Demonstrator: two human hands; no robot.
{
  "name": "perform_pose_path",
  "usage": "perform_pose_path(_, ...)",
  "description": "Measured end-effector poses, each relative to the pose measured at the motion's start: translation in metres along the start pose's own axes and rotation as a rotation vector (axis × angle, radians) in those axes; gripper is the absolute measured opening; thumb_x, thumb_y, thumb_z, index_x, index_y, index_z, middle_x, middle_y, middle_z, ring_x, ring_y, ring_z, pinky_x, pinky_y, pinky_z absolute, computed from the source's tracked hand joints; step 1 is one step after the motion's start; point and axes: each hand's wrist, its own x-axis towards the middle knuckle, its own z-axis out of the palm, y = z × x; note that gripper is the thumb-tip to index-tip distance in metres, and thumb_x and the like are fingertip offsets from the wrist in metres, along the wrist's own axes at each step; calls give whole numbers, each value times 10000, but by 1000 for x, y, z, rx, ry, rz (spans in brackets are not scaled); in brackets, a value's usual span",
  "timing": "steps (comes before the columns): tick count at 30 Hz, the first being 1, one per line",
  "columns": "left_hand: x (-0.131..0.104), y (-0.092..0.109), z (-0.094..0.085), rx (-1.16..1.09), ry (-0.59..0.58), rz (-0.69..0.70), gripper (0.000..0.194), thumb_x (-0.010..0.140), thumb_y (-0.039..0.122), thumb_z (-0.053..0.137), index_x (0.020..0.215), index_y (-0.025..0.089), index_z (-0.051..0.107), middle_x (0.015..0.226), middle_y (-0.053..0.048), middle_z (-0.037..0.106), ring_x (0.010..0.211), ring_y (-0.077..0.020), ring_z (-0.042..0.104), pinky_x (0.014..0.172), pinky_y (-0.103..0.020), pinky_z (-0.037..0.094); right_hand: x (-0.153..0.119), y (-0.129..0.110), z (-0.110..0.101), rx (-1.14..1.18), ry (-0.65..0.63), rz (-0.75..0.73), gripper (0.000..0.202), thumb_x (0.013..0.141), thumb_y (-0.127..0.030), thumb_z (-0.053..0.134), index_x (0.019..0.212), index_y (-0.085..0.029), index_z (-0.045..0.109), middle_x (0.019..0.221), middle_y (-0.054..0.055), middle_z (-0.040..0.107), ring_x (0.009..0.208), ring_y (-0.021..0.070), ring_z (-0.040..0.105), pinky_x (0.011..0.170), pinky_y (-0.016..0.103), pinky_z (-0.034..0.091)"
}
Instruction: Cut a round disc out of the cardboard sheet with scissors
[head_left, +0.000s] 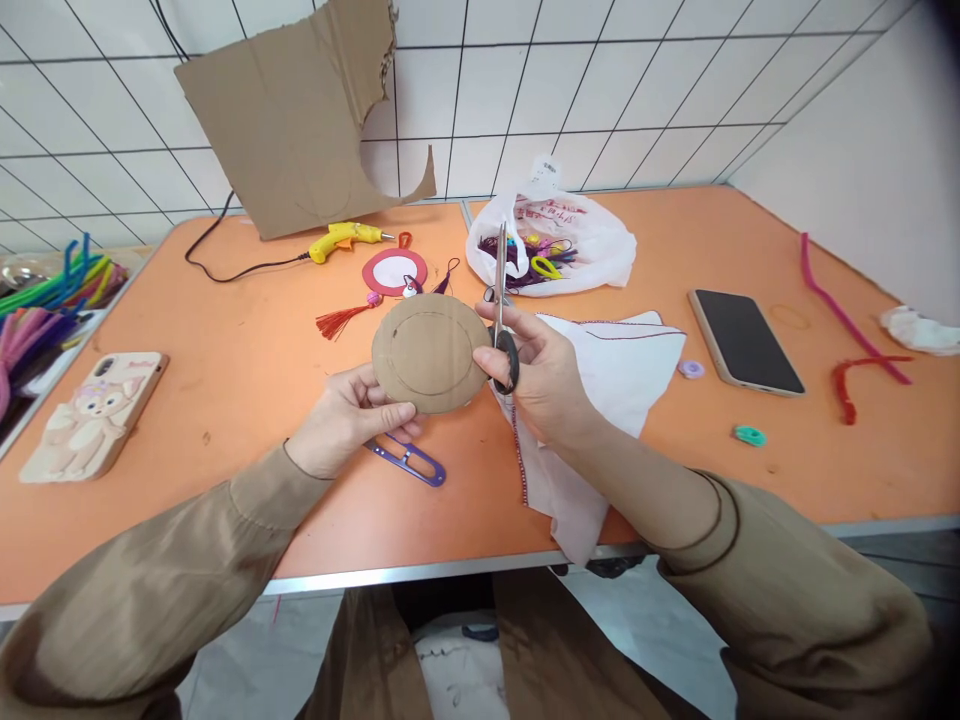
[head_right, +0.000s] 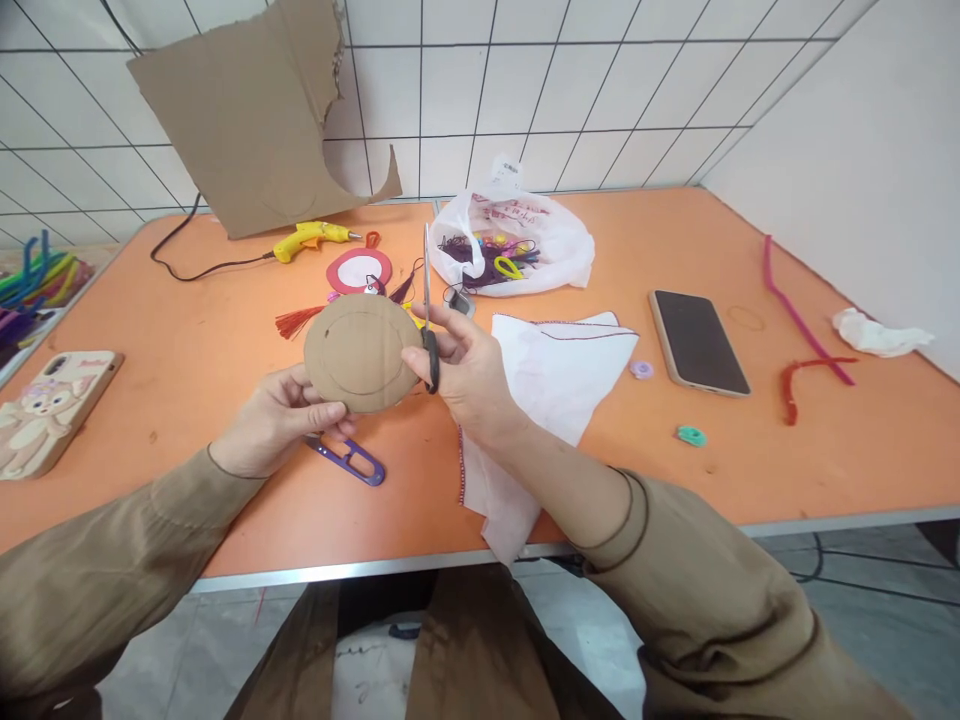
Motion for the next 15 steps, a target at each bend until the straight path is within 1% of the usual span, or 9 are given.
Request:
perform_pose_path(3,0,0,-3,6,-43,2,234,677,269,840,839,158,713,705,-58,745,579,-179,703,547,-272,607,1,0,0,22,12,11,545,615,-354,812,1108,-249,606,767,-26,642,745,161,607,765,363,530)
perform_pose_path(5,0,1,-5,-27,-82,10,277,690,366,823,839,151,730,721,-89,751,605,-212,716,557,-299,608,1,1,-1,20,-2,17,524,617,-353,809,1091,-241,617,798,-16,653,751,164,610,741,362,533)
perform_pose_path(8,0,4,-7,-133,-75,9,403,721,490,760,928,145,756,829,-129,767,699,-285,738,600,-370,613,0,1,-1,-2,-98,40,477,626,-361,802,1055,-226,643,848,5,673,776,173,625,721,357,538)
perform_pose_path(10,-1,7,-7,-158,-64,-7,417,726,461,759,993,140,759,916,-142,771,780,-324,741,644,-403,612,-2,1,0,-32,-198,51,470,604,-377,821,1017,-215,664,832,11,677,773,171,624,720,346,539)
perform_pose_path(12,-3,10,-6,-125,-85,-41,389,708,361,792,1019,130,758,949,-145,771,807,-332,739,663,-410,610,-4,0,2,-73,-272,45,471,596,-397,832,997,-205,677,799,13,668,750,160,607,708,329,532)
perform_pose_path(14,-3,12,-6,-99,-96,-74,357,698,282,805,1015,126,756,927,-137,776,768,-316,741,649,-410,613,-7,-2,2,-106,-286,16,461,624,-414,817,1009,-204,676,779,7,643,704,137,572,683,313,518)
perform_pose_path(15,-3,12,-6,-101,-67,-61,343,693,256,809,1007,129,755,918,-127,778,757,-301,741,651,-400,616,-8,-3,2,-118,-279,-4,455,653,-425,797,1031,-205,669,767,3,626,684,131,556,677,312,511)
